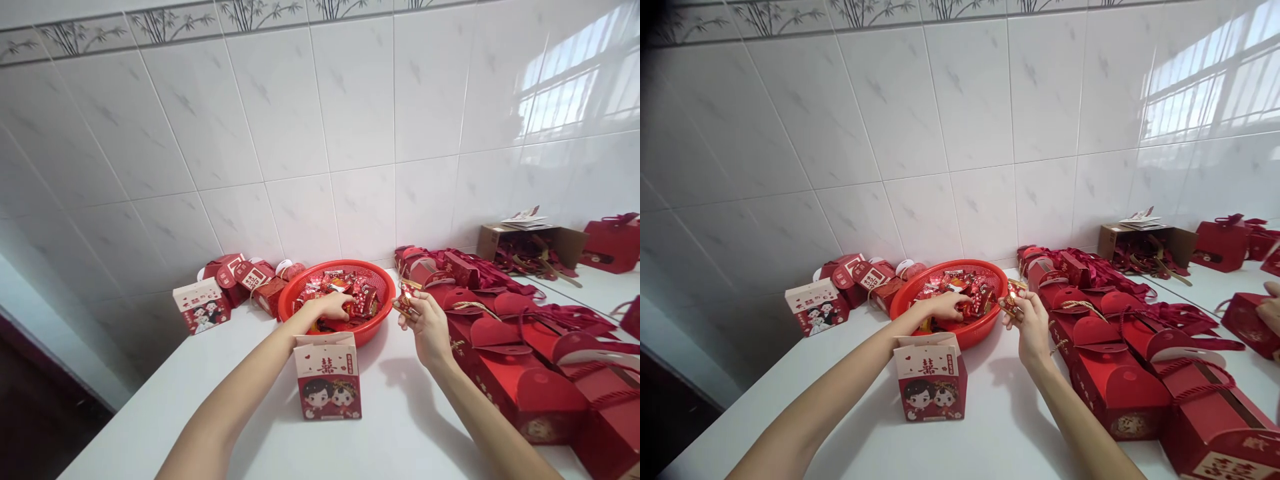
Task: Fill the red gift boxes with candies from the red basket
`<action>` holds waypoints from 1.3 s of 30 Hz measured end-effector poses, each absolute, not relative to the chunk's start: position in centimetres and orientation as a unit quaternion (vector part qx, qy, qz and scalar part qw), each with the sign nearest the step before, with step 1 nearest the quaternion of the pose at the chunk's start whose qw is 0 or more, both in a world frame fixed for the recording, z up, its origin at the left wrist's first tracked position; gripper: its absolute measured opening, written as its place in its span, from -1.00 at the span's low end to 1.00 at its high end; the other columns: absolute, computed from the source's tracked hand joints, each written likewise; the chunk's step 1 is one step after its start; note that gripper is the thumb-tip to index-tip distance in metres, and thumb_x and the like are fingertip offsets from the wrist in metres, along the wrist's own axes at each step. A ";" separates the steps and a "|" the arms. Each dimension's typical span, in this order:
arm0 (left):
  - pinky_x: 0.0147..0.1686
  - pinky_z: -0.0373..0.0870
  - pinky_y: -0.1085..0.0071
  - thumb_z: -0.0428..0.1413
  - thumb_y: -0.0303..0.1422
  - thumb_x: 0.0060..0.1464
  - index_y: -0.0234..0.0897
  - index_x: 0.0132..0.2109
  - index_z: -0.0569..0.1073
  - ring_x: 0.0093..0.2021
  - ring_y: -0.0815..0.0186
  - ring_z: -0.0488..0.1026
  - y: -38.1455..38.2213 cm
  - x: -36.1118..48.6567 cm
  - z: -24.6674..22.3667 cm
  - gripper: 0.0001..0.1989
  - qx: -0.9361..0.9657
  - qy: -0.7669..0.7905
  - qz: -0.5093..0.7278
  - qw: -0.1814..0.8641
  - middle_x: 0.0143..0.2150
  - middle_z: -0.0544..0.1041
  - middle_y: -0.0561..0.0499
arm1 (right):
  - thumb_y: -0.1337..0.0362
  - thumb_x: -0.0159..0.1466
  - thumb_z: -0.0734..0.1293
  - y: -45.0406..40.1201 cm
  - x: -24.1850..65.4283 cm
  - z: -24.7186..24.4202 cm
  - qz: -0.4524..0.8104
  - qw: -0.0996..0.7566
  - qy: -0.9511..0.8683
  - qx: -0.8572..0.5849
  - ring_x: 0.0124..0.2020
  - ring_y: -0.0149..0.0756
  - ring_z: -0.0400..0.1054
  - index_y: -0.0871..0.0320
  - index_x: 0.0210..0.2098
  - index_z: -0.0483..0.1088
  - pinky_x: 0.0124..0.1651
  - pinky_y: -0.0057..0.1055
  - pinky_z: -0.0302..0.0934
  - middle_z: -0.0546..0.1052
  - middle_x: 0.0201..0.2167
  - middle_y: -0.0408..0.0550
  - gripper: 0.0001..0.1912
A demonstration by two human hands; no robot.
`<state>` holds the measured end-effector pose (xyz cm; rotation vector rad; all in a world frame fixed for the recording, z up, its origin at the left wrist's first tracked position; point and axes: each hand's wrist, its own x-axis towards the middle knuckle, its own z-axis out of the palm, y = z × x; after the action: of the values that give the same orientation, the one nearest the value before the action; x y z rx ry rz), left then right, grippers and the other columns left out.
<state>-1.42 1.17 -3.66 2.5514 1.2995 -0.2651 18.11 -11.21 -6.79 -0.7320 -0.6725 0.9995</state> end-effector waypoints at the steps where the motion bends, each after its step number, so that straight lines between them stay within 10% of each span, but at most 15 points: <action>1: -0.09 0.43 0.38 0.17 -0.42 0.01 -0.23 0.21 0.45 0.02 0.10 0.53 1.2 -1.2 -3.7 -0.43 0.880 0.448 -0.101 0.126 0.14 0.55 -0.15 | 0.14 -0.03 0.44 -11.2 18.1 -6.9 0.459 0.759 -0.314 -0.339 -0.71 -0.43 0.29 0.09 -0.43 0.20 -0.61 -0.47 0.15 0.50 -0.58 -0.21 -0.65; 14: -0.17 0.39 0.37 0.14 -0.32 0.11 -0.21 -0.01 0.56 -0.11 0.13 0.54 1.7 -1.2 -4.8 -0.70 0.878 0.452 -0.119 0.106 -0.03 0.62 -0.15 | 0.11 -0.01 0.45 -11.6 17.3 -6.9 0.483 0.724 -0.349 -0.348 -0.70 -0.46 0.26 0.11 -0.42 0.30 -0.62 -0.47 0.10 0.51 -0.52 -0.17 -0.69; 21: -0.41 0.31 0.44 0.17 -0.34 0.02 -0.28 -0.38 0.54 -0.45 0.28 0.43 1.8 -1.5 -4.9 -0.89 0.868 0.465 -0.100 0.143 -0.46 0.55 -0.02 | 0.12 -0.02 0.45 -11.5 17.3 -7.2 0.489 0.718 -0.349 -0.351 -0.71 -0.45 0.26 0.12 -0.42 0.30 -0.62 -0.46 0.10 0.52 -0.51 -0.17 -0.69; 33: -0.32 0.42 0.43 0.30 -0.24 -0.02 -0.30 -0.23 0.53 -0.36 0.35 0.46 1.1 0.2 -1.6 -0.75 0.796 0.357 0.067 0.485 -0.29 0.55 0.01 | 0.13 -0.01 0.46 -11.4 17.6 -7.0 0.472 0.736 -0.342 -0.345 -0.70 -0.45 0.25 0.10 -0.43 0.26 -0.63 -0.47 0.09 0.49 -0.54 -0.20 -0.68; 39: -0.38 0.36 0.45 0.20 -0.43 0.00 -0.29 -0.28 0.59 -0.47 0.39 0.39 1.3 3.7 -2.9 -0.90 0.844 0.364 -0.019 0.393 -0.48 0.47 0.12 | 0.13 0.00 0.46 -11.3 17.5 -7.4 0.470 0.730 -0.347 -0.354 -0.70 -0.46 0.25 0.12 -0.41 0.32 -0.61 -0.47 0.09 0.53 -0.51 -0.17 -0.70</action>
<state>3.70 1.31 -2.87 2.1425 0.9231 -0.0476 17.50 -11.33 -7.45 -0.7798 -0.7643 1.0358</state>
